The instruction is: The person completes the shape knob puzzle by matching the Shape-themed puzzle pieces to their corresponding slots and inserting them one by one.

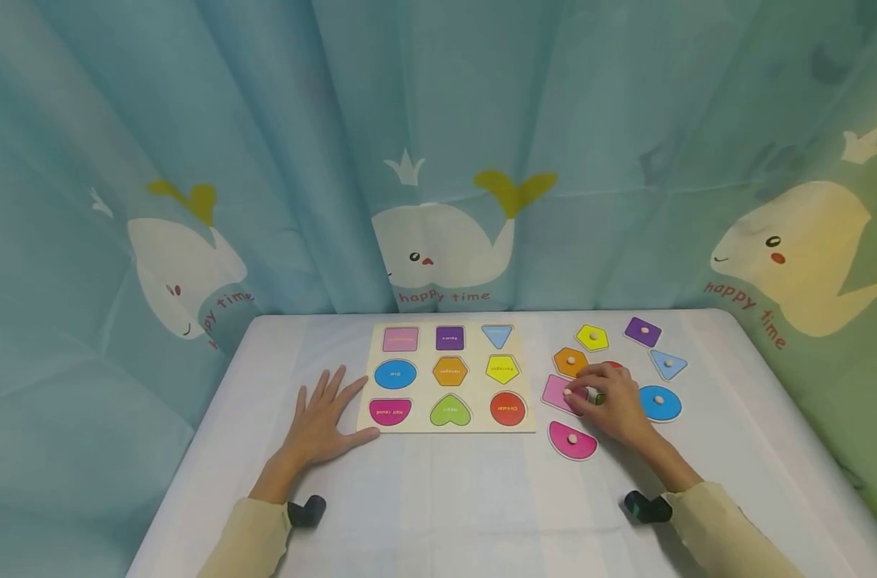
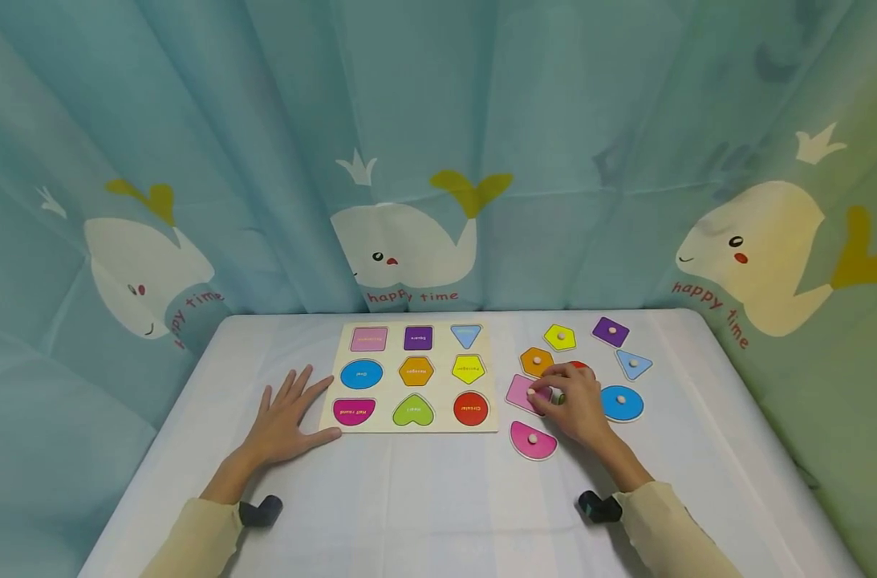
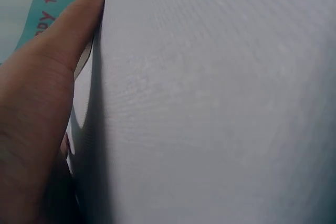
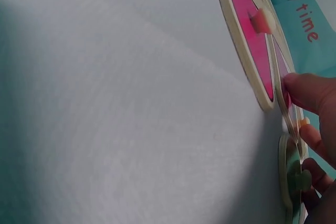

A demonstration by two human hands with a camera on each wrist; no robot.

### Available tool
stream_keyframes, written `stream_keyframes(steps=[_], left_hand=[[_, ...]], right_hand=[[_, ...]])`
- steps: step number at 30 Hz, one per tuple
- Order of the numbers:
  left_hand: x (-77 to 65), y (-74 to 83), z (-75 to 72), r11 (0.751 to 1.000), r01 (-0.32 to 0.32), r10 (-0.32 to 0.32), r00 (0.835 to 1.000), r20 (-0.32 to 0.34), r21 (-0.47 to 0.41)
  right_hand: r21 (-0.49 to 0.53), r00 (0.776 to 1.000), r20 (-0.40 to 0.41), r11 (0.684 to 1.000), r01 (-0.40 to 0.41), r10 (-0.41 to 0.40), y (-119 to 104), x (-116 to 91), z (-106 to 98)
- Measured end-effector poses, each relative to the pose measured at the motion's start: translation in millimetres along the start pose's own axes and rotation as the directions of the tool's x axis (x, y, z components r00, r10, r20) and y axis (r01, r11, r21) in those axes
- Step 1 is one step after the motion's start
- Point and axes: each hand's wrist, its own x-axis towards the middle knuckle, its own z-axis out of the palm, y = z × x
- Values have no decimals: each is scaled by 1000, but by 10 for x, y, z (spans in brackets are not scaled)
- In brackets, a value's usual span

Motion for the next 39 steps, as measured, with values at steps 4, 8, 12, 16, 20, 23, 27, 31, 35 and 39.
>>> stream_keyframes(steps=[4, 8, 12, 16, 20, 23, 27, 31, 35, 39], left_hand=[[23, 7, -35, 1000, -15, 15, 1000, 11, -16], [58, -27, -57, 998, -32, 33, 999, 26, -59], [83, -66, -68, 996, -30, 34, 999, 37, -82], [92, -81, -50, 996, -34, 37, 999, 36, -80], [83, -79, -27, 997, -35, 37, 999, 31, -73], [69, -64, -26, 996, -32, 34, 999, 20, -77], [67, -51, -21, 997, -33, 34, 999, 10, -73], [60, -67, -8, 997, -36, 35, 999, -7, -64], [38, -72, 9, 997, -37, 36, 999, -22, -63], [29, -56, 12, 996, -45, 42, 998, -40, -79]], right_hand=[[-14, 1000, 12, 1000, 14, -14, -28, 11, -30], [-26, 998, 32, 999, 46, -45, -80, 42, -86], [-11, 996, 40, 997, 79, -78, -136, 128, -152], [7, 996, 52, 997, 77, -78, -194, 222, -209], [42, 995, 76, 997, 67, -70, -257, 328, -252], [73, 994, 86, 995, 68, -74, -317, 427, -276], [88, 992, 83, 992, 86, -93, -406, 559, -275], [107, 991, 82, 990, 97, -106, -520, 696, -193], [138, 991, 85, 986, 91, -103, -644, 820, -71], [171, 992, 79, 982, 81, -96, -778, 938, 43]])
